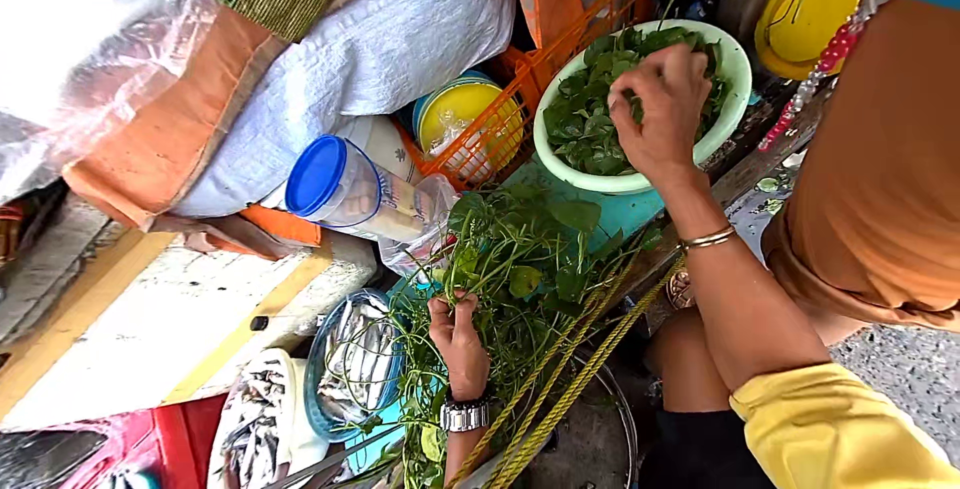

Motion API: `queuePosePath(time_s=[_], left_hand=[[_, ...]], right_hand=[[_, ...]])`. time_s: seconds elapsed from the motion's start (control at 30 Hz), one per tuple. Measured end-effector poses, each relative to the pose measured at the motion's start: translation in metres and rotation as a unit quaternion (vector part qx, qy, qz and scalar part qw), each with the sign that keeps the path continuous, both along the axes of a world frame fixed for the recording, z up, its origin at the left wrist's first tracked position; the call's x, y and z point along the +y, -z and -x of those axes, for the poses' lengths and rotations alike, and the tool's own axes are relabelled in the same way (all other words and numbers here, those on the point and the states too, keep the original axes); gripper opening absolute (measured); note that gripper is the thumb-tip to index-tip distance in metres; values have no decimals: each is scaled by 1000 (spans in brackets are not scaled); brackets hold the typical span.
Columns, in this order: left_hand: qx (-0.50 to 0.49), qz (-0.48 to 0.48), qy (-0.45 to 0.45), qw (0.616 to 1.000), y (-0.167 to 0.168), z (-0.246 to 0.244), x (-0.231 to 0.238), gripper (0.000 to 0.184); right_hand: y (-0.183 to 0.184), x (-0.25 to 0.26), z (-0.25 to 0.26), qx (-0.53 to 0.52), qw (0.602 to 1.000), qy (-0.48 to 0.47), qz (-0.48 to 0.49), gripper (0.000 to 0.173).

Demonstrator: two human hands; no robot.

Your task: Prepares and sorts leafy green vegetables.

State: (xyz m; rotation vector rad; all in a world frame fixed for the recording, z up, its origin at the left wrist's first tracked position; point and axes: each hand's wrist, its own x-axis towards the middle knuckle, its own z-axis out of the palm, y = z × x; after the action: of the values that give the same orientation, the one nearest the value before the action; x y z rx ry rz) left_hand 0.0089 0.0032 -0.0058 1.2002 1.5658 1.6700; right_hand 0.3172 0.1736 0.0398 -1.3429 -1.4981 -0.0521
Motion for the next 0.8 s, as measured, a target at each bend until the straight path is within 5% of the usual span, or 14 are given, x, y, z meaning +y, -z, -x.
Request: queuePosePath(time_s=[0.1, 0.47, 0.8], left_hand=[[-2, -1, -4, 1000, -1, 1, 0, 7], [-53, 16, -29, 998, 2, 4, 0, 6], [-27, 70, -20, 997, 1, 9, -3, 16]], right_hand=[[17, 11, -20, -35, 988, -1, 154, 36], [20, -13, -7, 35, 999, -17, -5, 30], [0, -103, 50, 74, 937, -284, 190, 20]])
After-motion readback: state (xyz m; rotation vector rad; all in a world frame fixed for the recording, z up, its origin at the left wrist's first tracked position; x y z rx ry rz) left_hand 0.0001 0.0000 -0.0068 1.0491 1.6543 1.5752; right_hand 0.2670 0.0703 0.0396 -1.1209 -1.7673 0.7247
